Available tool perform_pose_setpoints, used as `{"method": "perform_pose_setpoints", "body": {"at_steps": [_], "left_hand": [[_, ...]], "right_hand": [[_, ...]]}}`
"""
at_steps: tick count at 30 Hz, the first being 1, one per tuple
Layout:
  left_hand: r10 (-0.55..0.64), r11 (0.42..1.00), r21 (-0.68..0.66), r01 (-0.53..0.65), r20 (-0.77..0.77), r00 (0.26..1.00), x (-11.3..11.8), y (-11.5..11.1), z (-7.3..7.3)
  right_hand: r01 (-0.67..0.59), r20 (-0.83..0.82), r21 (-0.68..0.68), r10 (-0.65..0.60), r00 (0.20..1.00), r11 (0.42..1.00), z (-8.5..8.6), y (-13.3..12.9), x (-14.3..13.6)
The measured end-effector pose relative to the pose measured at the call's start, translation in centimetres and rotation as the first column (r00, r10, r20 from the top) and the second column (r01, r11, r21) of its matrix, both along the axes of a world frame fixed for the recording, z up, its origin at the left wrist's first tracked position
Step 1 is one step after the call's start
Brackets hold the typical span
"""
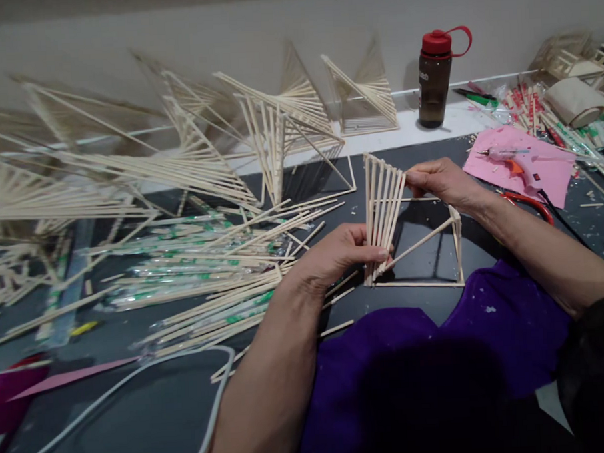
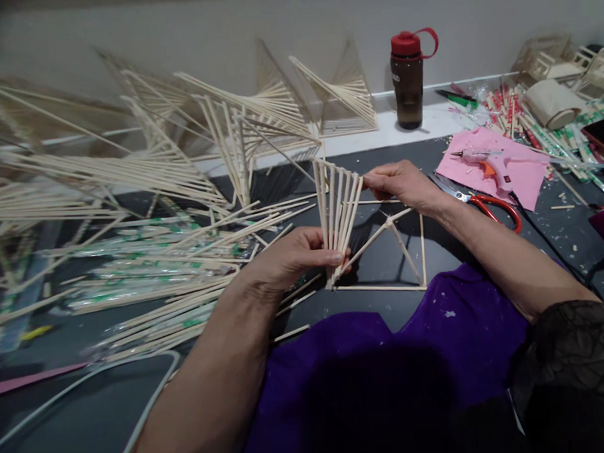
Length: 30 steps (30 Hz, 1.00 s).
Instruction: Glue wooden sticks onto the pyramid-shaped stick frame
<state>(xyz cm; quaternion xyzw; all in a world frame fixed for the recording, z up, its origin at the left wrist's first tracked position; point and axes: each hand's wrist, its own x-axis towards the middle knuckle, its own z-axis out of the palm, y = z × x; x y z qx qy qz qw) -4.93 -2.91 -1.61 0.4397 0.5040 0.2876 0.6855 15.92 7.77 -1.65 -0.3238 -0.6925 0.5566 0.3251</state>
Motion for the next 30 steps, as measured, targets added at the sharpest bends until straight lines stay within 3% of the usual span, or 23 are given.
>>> {"method": "perform_pose_setpoints", "body": {"at_steps": [14,30], "left_hand": [[0.016,1.0,-0.006,-0.016,-0.001,1.0,0.16,-0.01,-0.09],[-0.024,0.999,-0.034,0.022,-0.048,0.999,-0.07,0.23,-0.36]], "right_hand": [[-0.008,-0.066,-0.05,0.005,0.998,0.999,0.14,0.04,0.02],[-0.032,-0.068,0.016,0.034,0.997,0.999,-0.58,0.5,0.11]]}}
